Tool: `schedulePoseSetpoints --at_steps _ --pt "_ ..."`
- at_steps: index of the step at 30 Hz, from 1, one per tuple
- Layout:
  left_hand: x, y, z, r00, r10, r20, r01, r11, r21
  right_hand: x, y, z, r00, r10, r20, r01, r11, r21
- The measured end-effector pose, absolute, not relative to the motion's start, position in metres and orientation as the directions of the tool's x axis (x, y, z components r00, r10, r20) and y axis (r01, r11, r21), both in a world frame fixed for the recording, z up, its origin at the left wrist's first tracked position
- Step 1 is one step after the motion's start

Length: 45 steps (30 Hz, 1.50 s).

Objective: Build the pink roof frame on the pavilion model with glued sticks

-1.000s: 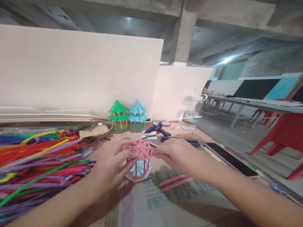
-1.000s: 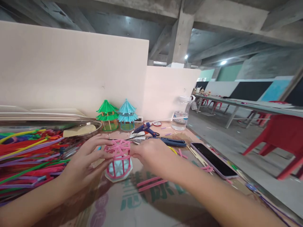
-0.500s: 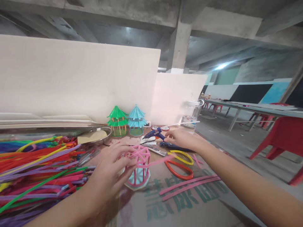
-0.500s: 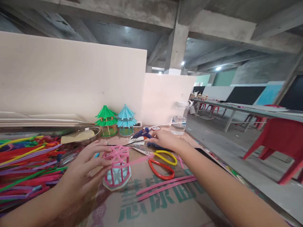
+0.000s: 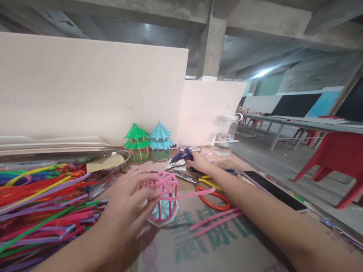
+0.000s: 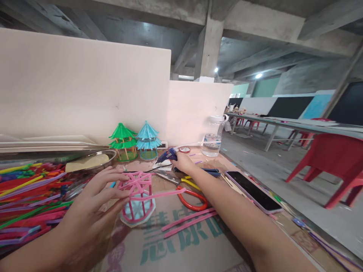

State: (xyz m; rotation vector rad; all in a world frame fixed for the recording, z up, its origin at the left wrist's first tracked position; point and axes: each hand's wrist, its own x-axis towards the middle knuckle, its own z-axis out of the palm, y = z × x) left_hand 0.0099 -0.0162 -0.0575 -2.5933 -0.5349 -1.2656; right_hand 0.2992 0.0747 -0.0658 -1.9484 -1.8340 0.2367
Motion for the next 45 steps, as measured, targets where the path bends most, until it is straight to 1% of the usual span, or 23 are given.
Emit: schedulePoseSetpoints --at_steps 4,7,9,10,11,12,14,15,17,19,23,27,31,35,37,39,42,45 --pt "0.009 -0.015 -0.057 0.574 0.229 0.786 0.42 -0.906 -0.043 0.297 0.051 -0.051 0.152 0.966 0.21 0.839 -0.014 -0.545" --pt "0.011 -0.016 -0.054 0.571 0.206 0.795 0.405 -0.913 -0.055 0.298 0.018 -0.042 0.134 0.973 0.187 0.777 0.014 -0.63" --pt "0.012 -0.017 -0.052 0.576 0.199 0.793 0.398 -0.916 -0.059 0.299 -0.007 -0.043 0.107 0.972 0.209 0.743 0.061 -0.666" --pt "0.012 -0.018 -0.05 0.582 0.195 0.79 0.397 -0.915 -0.066 0.299 -0.018 -0.046 0.086 0.967 0.239 0.716 0.106 -0.69" --pt "0.013 -0.018 -0.049 0.592 0.191 0.783 0.398 -0.914 -0.078 0.3 -0.029 -0.05 0.062 0.942 0.331 0.65 0.214 -0.73" --pt "0.013 -0.019 -0.048 0.603 0.188 0.775 0.4 -0.912 -0.09 0.299 -0.039 -0.056 0.037 0.911 0.41 0.596 0.309 -0.741" --pt "0.013 -0.019 -0.047 0.62 0.185 0.763 0.401 -0.91 -0.106 0.297 -0.054 -0.068 0.022 0.837 0.546 0.523 0.456 -0.72" --pt "0.013 -0.019 -0.046 0.626 0.182 0.758 0.397 -0.911 -0.11 0.296 -0.06 -0.074 0.005 0.81 0.587 0.512 0.502 -0.697" --pt "0.012 -0.019 -0.046 0.634 0.175 0.753 0.388 -0.914 -0.115 0.291 -0.068 -0.084 -0.031 0.781 0.624 0.525 0.544 -0.655" --pt "0.012 -0.019 -0.046 0.639 0.169 0.75 0.388 -0.913 -0.125 0.288 -0.074 -0.089 -0.033 0.784 0.619 0.557 0.529 -0.64" --pt "0.013 -0.018 -0.047 0.653 0.173 0.737 0.406 -0.902 -0.148 0.284 -0.079 -0.087 -0.042 0.831 0.555 0.596 0.467 -0.654" --pt "0.013 -0.017 -0.047 0.651 0.18 0.737 0.406 -0.903 -0.139 0.281 -0.082 -0.08 -0.085 0.849 0.522 0.547 0.478 -0.688" --pt "0.014 -0.018 -0.046 0.643 0.186 0.743 0.411 -0.902 -0.13 0.28 -0.083 -0.077 -0.05 0.863 0.503 0.487 0.461 -0.742" --pt "0.015 -0.019 -0.044 0.638 0.184 0.747 0.405 -0.906 -0.122 0.281 -0.082 -0.082 -0.058 0.884 0.463 0.502 0.427 -0.752" --pt "0.015 -0.019 -0.044 0.635 0.191 0.748 0.407 -0.906 -0.114 0.281 -0.082 -0.086 -0.086 0.87 0.486 0.491 0.462 -0.739" --pt "0.015 -0.019 -0.044 0.632 0.201 0.748 0.412 -0.905 -0.105 0.281 -0.082 -0.089 -0.109 0.826 0.553 0.463 0.535 -0.707" --pt "0.015 -0.019 -0.043 0.635 0.202 0.746 0.417 -0.902 -0.11 0.283 -0.082 -0.093 -0.151 0.767 0.624 0.473 0.61 -0.635" --pt "0.016 -0.02 -0.043 0.643 0.184 0.744 0.403 -0.907 -0.124 0.287 -0.079 -0.096 -0.252 0.706 0.661 0.483 0.684 -0.546"
